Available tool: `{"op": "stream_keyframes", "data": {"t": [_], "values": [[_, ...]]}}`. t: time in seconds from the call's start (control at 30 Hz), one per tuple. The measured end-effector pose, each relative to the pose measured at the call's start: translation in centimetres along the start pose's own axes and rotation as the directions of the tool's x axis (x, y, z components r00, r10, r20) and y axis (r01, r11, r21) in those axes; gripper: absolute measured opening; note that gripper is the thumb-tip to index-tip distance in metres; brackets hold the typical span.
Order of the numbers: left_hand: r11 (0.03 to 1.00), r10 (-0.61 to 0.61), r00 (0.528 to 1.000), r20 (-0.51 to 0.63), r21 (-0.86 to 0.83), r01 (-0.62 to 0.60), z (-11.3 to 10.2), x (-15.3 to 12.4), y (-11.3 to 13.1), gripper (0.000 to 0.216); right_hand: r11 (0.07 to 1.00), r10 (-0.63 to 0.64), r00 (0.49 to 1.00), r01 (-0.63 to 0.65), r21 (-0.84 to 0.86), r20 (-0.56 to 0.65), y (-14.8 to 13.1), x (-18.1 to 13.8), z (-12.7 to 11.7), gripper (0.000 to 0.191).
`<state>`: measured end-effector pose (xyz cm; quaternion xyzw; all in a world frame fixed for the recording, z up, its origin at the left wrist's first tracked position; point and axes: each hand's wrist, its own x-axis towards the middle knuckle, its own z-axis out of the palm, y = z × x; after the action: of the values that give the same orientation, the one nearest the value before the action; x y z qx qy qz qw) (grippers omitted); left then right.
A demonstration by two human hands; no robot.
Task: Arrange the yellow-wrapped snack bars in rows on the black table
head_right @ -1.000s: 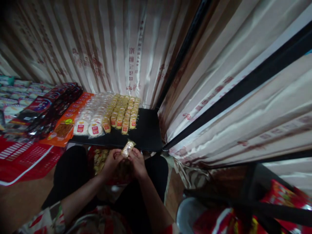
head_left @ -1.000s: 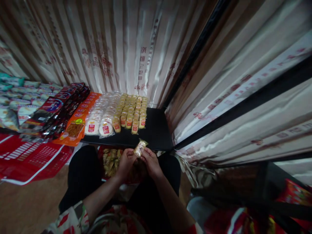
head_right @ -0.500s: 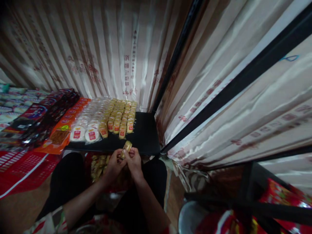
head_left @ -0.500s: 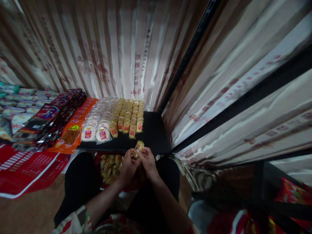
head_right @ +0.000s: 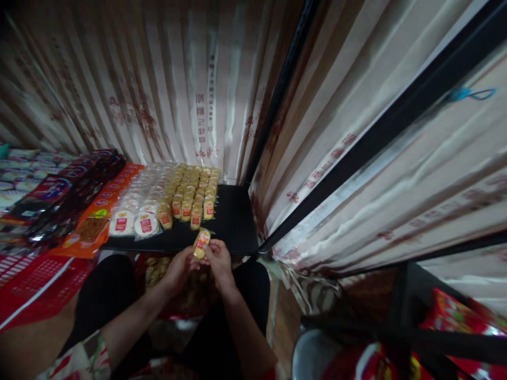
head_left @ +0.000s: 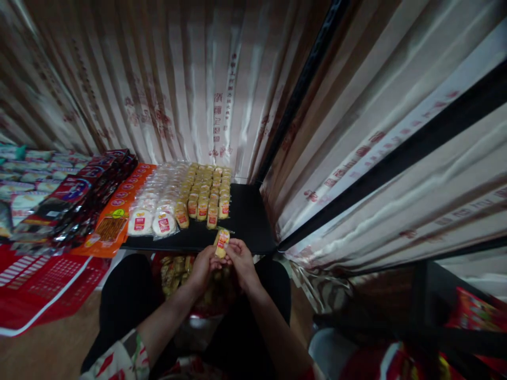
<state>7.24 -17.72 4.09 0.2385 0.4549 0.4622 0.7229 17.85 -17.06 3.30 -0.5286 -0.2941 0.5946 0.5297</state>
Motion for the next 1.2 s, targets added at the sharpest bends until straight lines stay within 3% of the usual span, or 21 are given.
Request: {"op": "stream_keyframes", "data": {"t": [0.1,0.17,0.27,0.33,0.4,0.53,0.67,0.9,1.2], "values": [[0.997,-0.017,1.0,0.011,0.072,0.016,0.1,0.8,0.0,0.03,0.999,0.021,1.0,-0.02,-0.045,0.016,-0.5,0.6,-0.3,0.039],[0.975,0.021,0.999,-0.05,0.22,-0.009,-0.2,1.5,-0.3,0.03,0.998,-0.018,1.0,0.018,-0.062,0.005,-0.6,1.2,-0.8,0.038],[0.834,0.278,0.945,-0.173,0.532,-0.147,-0.5,2.3,-0.7,0.027,0.986,-0.135,0.989,0.129,-0.102,-0.054,-0.6,2.7,-1.5,0.037],[0.664,0.473,0.874,-0.113,0.698,-0.269,-0.6,2.4,-0.8,0.025,0.964,-0.22,0.972,0.203,-0.173,-0.087,-0.5,4.1,-1.7,0.036],[0.497,0.569,0.822,0.025,0.786,-0.368,-0.3,2.4,-0.7,0.024,0.933,-0.286,0.954,0.256,-0.254,-0.087,-0.4,5.7,-1.8,0.033],[0.264,0.599,0.766,0.231,0.846,-0.462,0.3,2.9,-0.3,0.033,0.881,-0.355,0.931,0.302,-0.363,-0.086,-0.4,8.0,-1.1,0.03],[0.129,0.604,0.749,0.27,0.895,-0.427,0.3,3.9,0.2,0.039,0.85,-0.385,0.918,0.313,-0.423,-0.095,-0.7,9.2,-0.3,0.028],[0.038,0.655,0.719,0.232,0.94,-0.338,-0.9,5.6,0.5,0.041,0.756,-0.457,0.888,0.363,-0.544,-0.042,-0.7,10.8,0.7,0.026],[0.028,0.658,0.707,0.261,0.929,-0.37,-2.1,7.2,-0.3,0.044,0.724,-0.476,0.879,0.373,-0.581,-0.029,0.3,11.3,0.4,0.027]]}}
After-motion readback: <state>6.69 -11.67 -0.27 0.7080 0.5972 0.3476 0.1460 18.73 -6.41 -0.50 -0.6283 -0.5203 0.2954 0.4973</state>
